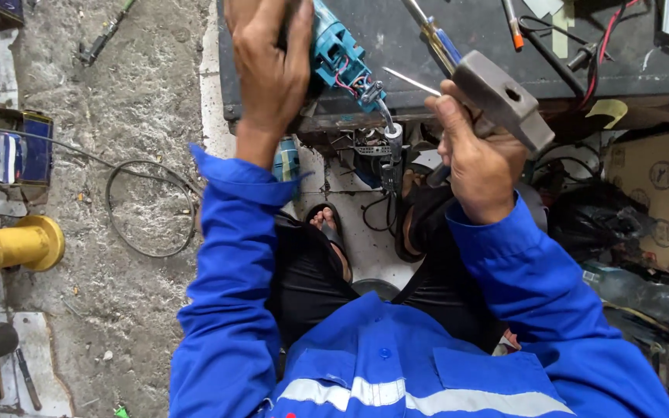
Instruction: Repair a handheld power tool by disassembling the housing and inspecting internal components
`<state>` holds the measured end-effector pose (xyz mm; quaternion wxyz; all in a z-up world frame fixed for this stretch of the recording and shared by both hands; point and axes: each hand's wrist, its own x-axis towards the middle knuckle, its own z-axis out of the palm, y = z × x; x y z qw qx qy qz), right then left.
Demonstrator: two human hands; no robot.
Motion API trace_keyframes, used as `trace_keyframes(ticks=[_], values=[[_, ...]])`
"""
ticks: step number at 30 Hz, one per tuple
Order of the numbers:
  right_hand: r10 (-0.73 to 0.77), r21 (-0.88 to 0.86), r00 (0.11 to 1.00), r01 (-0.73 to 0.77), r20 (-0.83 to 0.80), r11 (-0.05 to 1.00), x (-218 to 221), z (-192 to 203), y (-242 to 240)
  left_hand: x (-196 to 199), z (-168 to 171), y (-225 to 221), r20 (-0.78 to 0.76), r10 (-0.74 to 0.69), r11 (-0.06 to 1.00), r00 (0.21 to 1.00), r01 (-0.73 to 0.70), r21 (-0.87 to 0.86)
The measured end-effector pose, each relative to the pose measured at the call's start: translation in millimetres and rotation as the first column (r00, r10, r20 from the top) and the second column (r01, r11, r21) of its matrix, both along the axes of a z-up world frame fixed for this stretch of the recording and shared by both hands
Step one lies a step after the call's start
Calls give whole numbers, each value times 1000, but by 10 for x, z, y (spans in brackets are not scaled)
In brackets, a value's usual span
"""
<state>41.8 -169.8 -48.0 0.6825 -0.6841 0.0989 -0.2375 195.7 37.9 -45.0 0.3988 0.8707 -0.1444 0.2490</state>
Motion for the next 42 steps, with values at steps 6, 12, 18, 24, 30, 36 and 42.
trace_keyframes(ticks=[6,12,18,24,30,36,42], values=[[53,45,996,-50,-69,998,187,-39,38,25,349,284,-62,-587,675,807,530,513],[95,-58,991,-100,-91,993,298,-60,55,78,360,328,-54,-674,545,737,545,637],[118,-99,990,-126,-81,987,337,-39,40,61,353,281,64,-691,585,720,505,635],[120,-106,992,-122,-27,987,382,-36,-11,-56,365,204,151,-671,644,726,469,605],[203,-222,979,-196,12,955,412,149,-90,-173,293,149,158,-602,677,783,394,622],[164,-271,985,-173,-56,947,401,270,-109,-193,276,147,152,-568,682,809,359,637],[184,-420,983,-166,2,892,358,301,-109,-202,269,150,163,-562,681,811,341,648]])
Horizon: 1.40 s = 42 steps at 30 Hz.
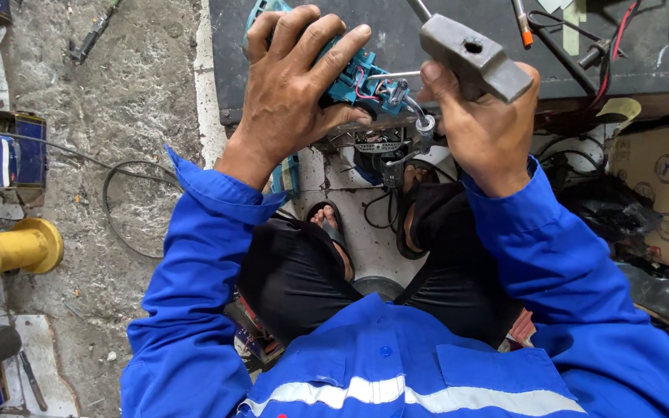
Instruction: Repair a handheld power tool by disassembling the housing and inspecting internal components
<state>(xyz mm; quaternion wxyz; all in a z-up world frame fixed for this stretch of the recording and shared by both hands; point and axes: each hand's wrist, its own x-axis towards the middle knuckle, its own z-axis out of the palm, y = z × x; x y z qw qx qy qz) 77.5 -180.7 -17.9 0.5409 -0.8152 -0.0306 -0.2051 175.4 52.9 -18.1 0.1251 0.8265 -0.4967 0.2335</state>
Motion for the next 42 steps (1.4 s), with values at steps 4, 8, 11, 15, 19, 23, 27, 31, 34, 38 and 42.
trace_keyframes(ticks=[4,8,11,15,19,23,27,31,34,38,42], values=[[-21,0,999,21,-29,1000,24,-47,-19,0,-22,-2,-4,5,1000,1000,-5,-24],[-19,27,999,20,-35,999,25,-79,-22,-13,-28,-4,-8,12,999,1000,-12,-39],[-47,54,998,49,-31,997,46,-103,-5,-14,-37,-10,1,16,999,1000,-16,-44],[-89,18,994,90,-59,996,68,-134,-16,-26,-68,-17,11,35,998,999,-35,-53],[-102,51,990,107,-94,993,102,-178,-17,-35,-60,-14,-27,25,997,999,-26,-70],[-110,110,983,127,-146,986,121,-152,-13,-41,-52,-40,-38,-2,996,999,-2,-95],[-153,103,968,176,-197,979,98,-124,5,-42,-38,-48,-45,-10,995,999,6,-102],[-78,84,994,84,-72,993,30,-71,27,-67,8,-62,-83,-62,993,995,53,-102],[-66,51,997,68,-28,996,39,-42,33,-94,82,-105,-139,-122,990,983,111,-84],[-101,123,987,117,-125,986,67,-95,32,-138,106,-161,-170,-144,989,975,136,-59],[-96,151,992,107,-78,983,59,-85,65,-141,73,-170,-173,-146,988,974,134,-78]])
